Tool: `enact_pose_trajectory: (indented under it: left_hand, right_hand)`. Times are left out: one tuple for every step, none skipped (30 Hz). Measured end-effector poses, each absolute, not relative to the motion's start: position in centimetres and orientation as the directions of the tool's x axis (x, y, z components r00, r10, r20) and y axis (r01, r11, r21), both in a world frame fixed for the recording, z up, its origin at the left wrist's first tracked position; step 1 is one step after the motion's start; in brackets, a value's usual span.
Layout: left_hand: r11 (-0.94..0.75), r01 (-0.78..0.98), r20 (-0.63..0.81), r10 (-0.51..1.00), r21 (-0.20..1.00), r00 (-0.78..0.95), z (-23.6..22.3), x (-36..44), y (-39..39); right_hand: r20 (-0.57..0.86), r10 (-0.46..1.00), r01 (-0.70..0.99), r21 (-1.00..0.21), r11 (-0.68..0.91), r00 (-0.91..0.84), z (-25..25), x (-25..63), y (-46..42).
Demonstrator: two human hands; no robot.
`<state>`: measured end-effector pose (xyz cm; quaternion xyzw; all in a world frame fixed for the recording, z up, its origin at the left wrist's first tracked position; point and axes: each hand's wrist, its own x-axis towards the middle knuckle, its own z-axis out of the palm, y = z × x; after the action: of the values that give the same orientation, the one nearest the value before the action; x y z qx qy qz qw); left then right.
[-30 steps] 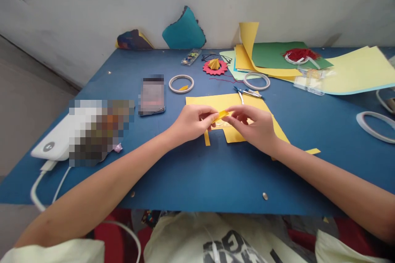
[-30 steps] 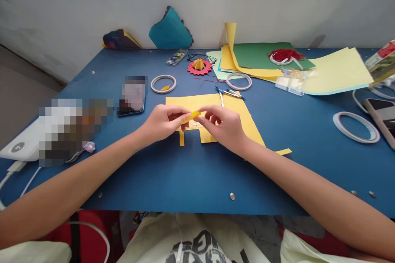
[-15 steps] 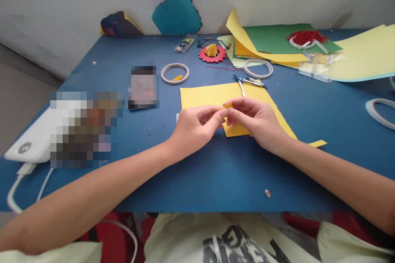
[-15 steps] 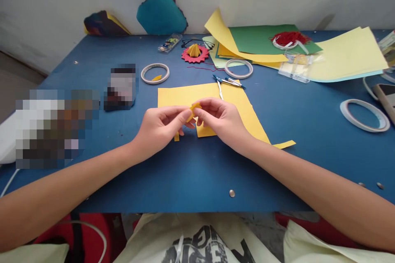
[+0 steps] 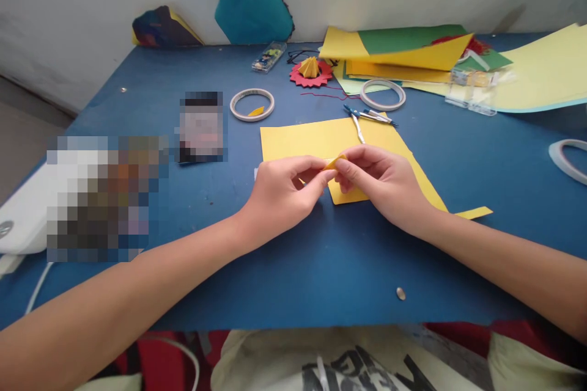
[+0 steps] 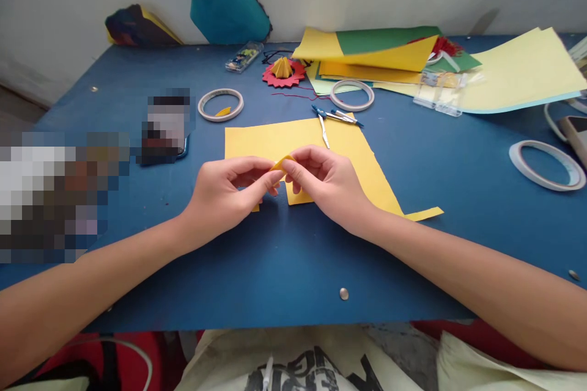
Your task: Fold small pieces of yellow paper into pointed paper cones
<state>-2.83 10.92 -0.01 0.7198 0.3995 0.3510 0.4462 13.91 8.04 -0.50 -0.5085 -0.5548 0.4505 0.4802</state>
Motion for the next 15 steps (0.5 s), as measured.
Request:
enact_pose_trajectory:
  left_hand:
    - [-0.292,0.265,0.153,0.883,0.919,0.445,-0.05,-2.84,10.93]
    - [-0.288,0.257,0.144,0.875,0.922,0.462,-0.08,-2.85,10.94]
    - [-0.273,0.242,0.129,0.867,0.931,0.481,-0.09,-2.83,10.96]
    - [-0.251,0.221,0.114,0.862,0.942,0.495,-0.10,-2.81,10.98]
    - [-0.228,0.197,0.101,0.858,0.953,0.503,-0.10,-2.77,10.99]
    - [-0.203,0.174,0.089,0.857,0.964,0.507,-0.10,-2.73,10.99]
    - [-0.178,0.155,0.076,0.858,0.972,0.509,-0.10,-2.69,10.99]
    - [-0.158,0.142,0.065,0.858,0.977,0.510,-0.12,-2.65,10.98]
    - [-0.148,0.134,0.060,0.858,0.980,0.511,-0.14,-2.62,10.96]
    - [-0.149,0.132,0.061,0.856,0.980,0.513,-0.16,-2.60,10.95]
    - [-0.161,0.135,0.069,0.853,0.978,0.517,-0.19,-2.60,10.95]
    - [-0.181,0.141,0.082,0.848,0.973,0.523,-0.21,-2.61,10.95]
    - [-0.204,0.153,0.095,0.843,0.967,0.529,-0.23,-2.63,10.97]
    - [-0.223,0.171,0.101,0.840,0.960,0.533,-0.24,-2.66,11.00]
    - [-0.236,0.190,0.101,0.838,0.953,0.536,-0.23,-2.69,11.04]
  right_hand:
    - [0.077,0.997,0.139,-0.987,0.079,-0.018,-0.50,13.90,7.99]
    - [0.081,0.997,0.145,-0.986,0.082,-0.014,-0.49,13.90,7.96]
    - [0.085,0.996,0.151,-0.985,0.086,-0.011,-0.47,13.91,7.95]
    - [0.086,0.996,0.158,-0.984,0.087,-0.012,-0.43,13.93,7.95]
    - [0.084,0.996,0.167,-0.982,0.086,-0.015,-0.38,13.95,7.97]
    - [0.080,0.997,0.177,-0.981,0.082,-0.022,-0.34,13.98,7.99]
    - [0.074,0.997,0.186,-0.979,0.078,-0.027,-0.30,14.00,8.02]
    - [0.068,0.997,0.195,-0.978,0.073,-0.030,-0.28,14.02,8.05]
    - [0.065,0.997,0.200,-0.977,0.070,-0.029,-0.28,14.03,8.07]
    - [0.067,0.997,0.202,-0.977,0.070,-0.022,-0.29,14.03,8.08]
    - [0.072,0.997,0.201,-0.977,0.073,-0.013,-0.32,14.02,8.07]
    - [0.078,0.997,0.200,-0.977,0.077,-0.004,-0.35,14.01,8.05]
    - [0.085,0.996,0.199,-0.976,0.083,0.001,-0.37,14.00,8.03]
    - [0.092,0.996,0.199,-0.976,0.089,0.003,-0.38,13.98,8.00]
    - [0.096,0.995,0.201,-0.975,0.094,0.000,-0.37,13.98,7.98]
